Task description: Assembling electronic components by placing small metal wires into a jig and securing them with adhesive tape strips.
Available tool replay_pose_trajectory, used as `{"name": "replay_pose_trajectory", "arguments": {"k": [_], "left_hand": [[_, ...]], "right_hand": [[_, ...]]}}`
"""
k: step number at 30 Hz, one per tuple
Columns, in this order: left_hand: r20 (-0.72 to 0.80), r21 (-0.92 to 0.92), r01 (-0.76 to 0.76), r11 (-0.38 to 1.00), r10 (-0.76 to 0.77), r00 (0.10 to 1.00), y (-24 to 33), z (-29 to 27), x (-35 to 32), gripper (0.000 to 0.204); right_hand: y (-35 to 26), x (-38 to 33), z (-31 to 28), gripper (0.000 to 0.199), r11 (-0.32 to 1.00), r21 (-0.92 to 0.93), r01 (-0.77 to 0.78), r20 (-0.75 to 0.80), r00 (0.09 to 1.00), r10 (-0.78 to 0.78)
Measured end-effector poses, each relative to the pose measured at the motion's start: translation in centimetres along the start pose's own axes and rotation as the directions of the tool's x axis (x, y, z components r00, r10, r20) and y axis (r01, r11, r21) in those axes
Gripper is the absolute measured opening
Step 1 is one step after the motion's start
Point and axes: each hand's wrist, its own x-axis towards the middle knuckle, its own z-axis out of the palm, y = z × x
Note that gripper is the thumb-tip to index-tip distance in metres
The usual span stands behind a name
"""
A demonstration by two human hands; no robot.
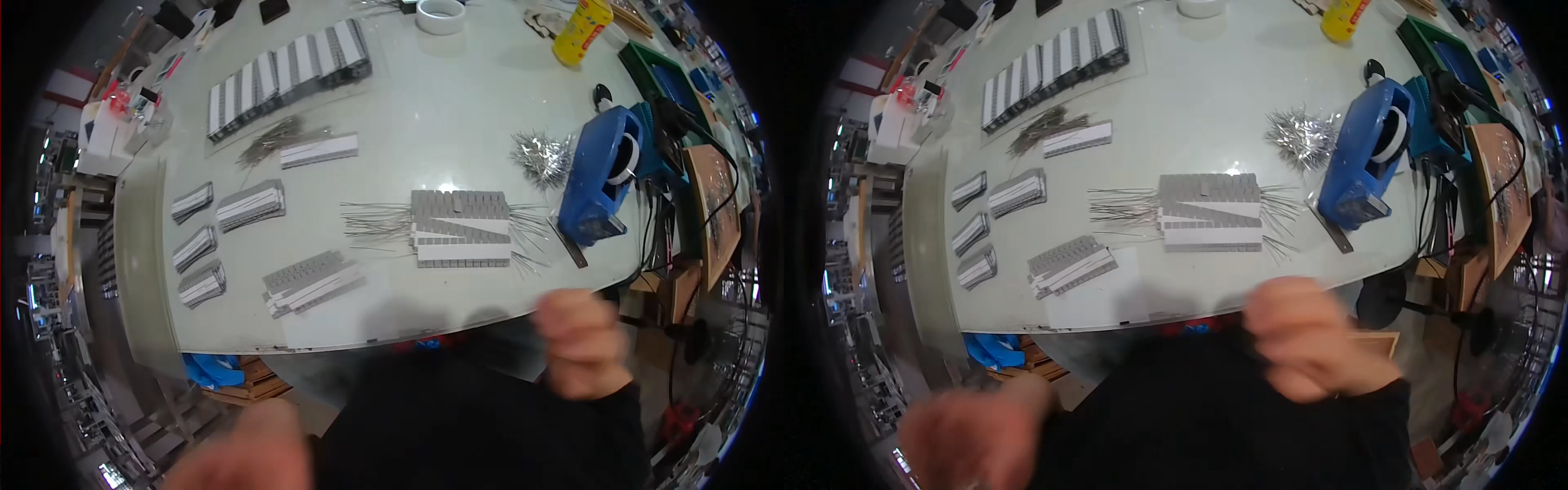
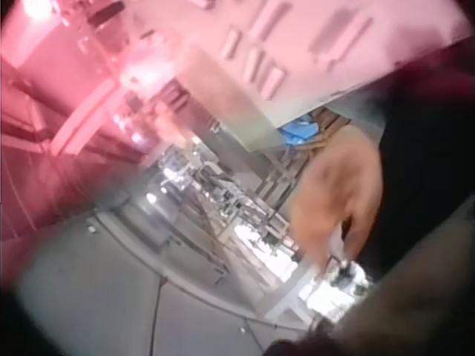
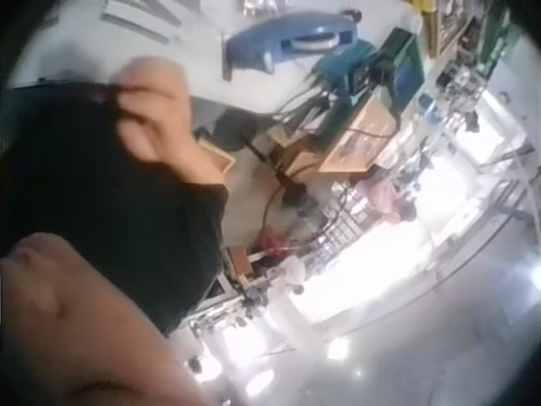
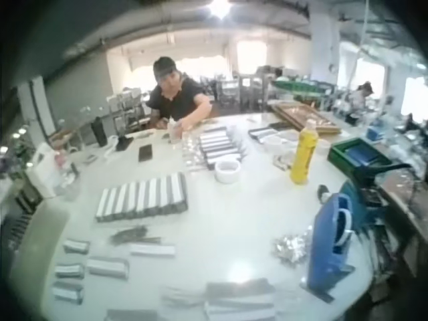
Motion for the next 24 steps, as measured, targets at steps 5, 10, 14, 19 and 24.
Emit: {"name": "replay_pose_trajectory", "arguments": {"k": [5, 10, 14, 19, 24], "left_hand": [[0.349, 0.760, 0.457, 0.462, -0.884, 0.312, 2.4, -1.5, -15.9, 0.037], [0.432, 0.775, 0.371, 0.512, -0.857, 0.281, 1.0, 0.5, -18.9, 0.038], [0.427, 0.802, 0.372, 0.467, -0.884, 0.190, 2.3, 1.1, -19.8, 0.044], [0.394, 0.846, 0.338, 0.412, -0.911, 0.126, 1.7, 1.1, -19.3, 0.051], [0.395, 0.873, 0.261, 0.412, -0.911, 0.117, -0.1, 0.9, -19.4, 0.050]], "right_hand": [[6.4, -7.6, 4.6, 0.041, 0.881, -0.427, -0.204, 0.038, 0.969, 0.243], [6.6, -6.6, 3.7, 0.044, 0.718, -0.666, -0.202, 0.084, 0.936, 0.341], [6.8, -6.9, 3.3, 0.045, 0.678, -0.722, -0.139, 0.149, 0.925, 0.349], [7.3, -6.3, 3.2, 0.045, 0.598, -0.790, -0.133, 0.135, 0.915, 0.381], [8.8, -4.4, 2.3, 0.047, 0.564, -0.821, -0.090, 0.145, 0.922, 0.358]]}}
